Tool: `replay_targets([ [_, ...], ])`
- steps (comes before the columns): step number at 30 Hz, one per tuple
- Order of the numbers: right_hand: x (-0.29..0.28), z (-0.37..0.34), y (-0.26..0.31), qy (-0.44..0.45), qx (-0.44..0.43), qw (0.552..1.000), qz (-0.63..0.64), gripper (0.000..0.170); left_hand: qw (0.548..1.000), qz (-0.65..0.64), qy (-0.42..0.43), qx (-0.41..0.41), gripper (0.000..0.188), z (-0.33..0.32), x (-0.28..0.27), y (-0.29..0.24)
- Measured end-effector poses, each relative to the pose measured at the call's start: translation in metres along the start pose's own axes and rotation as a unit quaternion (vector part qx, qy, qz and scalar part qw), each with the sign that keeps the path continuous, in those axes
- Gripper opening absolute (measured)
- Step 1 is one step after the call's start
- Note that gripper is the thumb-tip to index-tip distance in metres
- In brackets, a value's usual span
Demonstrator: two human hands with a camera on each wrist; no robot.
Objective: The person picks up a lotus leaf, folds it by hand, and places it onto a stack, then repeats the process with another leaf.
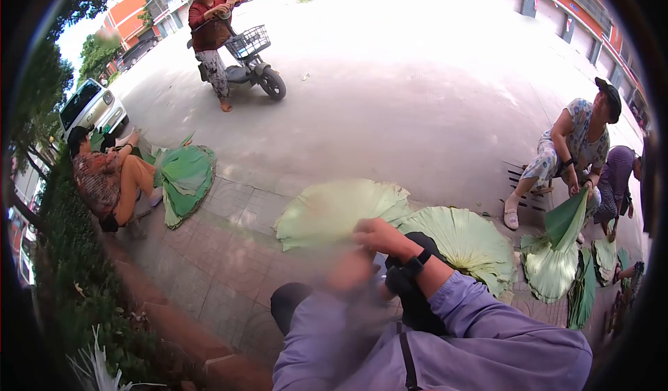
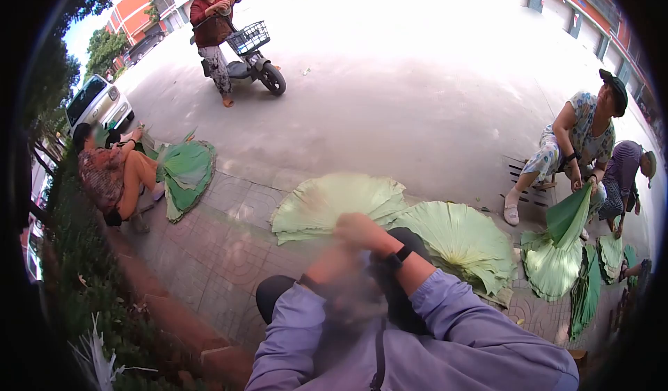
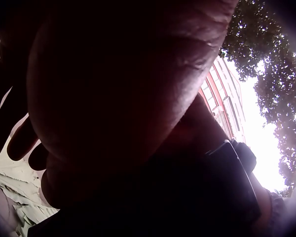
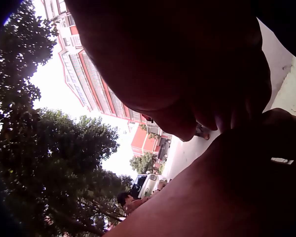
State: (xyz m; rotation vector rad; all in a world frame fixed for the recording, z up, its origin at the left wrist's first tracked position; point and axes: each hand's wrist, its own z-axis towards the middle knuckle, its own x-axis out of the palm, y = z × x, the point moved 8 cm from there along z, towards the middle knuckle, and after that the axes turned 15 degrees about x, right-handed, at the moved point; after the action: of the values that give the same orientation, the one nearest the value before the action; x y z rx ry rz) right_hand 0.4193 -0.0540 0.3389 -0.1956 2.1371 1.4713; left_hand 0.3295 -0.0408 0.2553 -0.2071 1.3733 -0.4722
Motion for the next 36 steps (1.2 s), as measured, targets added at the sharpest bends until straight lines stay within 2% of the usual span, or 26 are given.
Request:
replay_targets([
  [2,0.003,0.004,0.000,-0.004,0.030,0.999,0.027,0.017,0.997,-0.051,0.047,-0.012,0.060,-0.002,-0.004,-0.002],
  [3,0.004,0.006,-0.002,-0.009,0.055,0.997,0.052,0.019,0.998,-0.053,0.043,-0.003,0.059,-0.004,-0.006,-0.002],
  [5,0.010,0.010,0.001,-0.014,-0.012,1.000,0.017,0.023,0.998,-0.056,0.034,0.016,0.056,-0.006,-0.011,-0.005],
  [6,0.013,0.010,0.002,-0.017,-0.045,0.999,0.000,0.025,0.997,-0.063,0.046,-0.001,0.055,-0.007,-0.010,-0.002],
  [9,0.016,0.014,-0.002,-0.009,-0.033,0.999,-0.003,0.027,0.994,-0.075,0.076,-0.038,0.053,-0.010,-0.015,-0.004],
  [11,0.014,0.017,-0.007,0.006,0.020,1.000,0.002,0.025,0.993,-0.067,0.087,-0.041,0.052,-0.009,-0.021,-0.009],
  [12,0.014,0.017,-0.009,0.013,0.046,0.999,0.005,0.028,0.996,-0.064,0.050,-0.028,0.044,-0.008,-0.023,-0.010],
  [14,0.012,0.014,-0.007,0.014,0.043,0.999,0.015,0.027,0.998,-0.057,-0.023,-0.004,0.029,-0.009,-0.030,-0.016],
  [17,0.010,0.012,-0.007,0.018,0.023,0.999,0.025,0.027,0.987,-0.118,0.078,-0.081,0.052,-0.007,-0.026,-0.013],
  [24,0.008,0.008,-0.008,0.023,0.046,0.997,0.056,0.028,0.984,-0.124,0.079,-0.097,0.048,-0.003,-0.036,-0.020],
  [27,0.008,0.011,-0.017,0.003,0.055,0.997,0.060,0.027,0.986,-0.109,0.082,-0.093,0.045,-0.002,-0.033,-0.020],
  [30,0.000,0.013,-0.017,-0.061,0.036,0.997,0.029,0.026,0.988,-0.103,0.084,-0.084,0.043,0.001,-0.038,-0.026],
  [33,-0.006,0.005,-0.012,-0.050,0.072,0.991,0.106,0.025,0.988,-0.100,0.075,-0.093,0.042,0.002,-0.045,-0.033],
  [36,-0.003,0.006,-0.014,-0.035,0.070,0.994,0.077,0.025,0.990,-0.100,0.062,-0.081,0.043,0.002,-0.043,-0.031],
])
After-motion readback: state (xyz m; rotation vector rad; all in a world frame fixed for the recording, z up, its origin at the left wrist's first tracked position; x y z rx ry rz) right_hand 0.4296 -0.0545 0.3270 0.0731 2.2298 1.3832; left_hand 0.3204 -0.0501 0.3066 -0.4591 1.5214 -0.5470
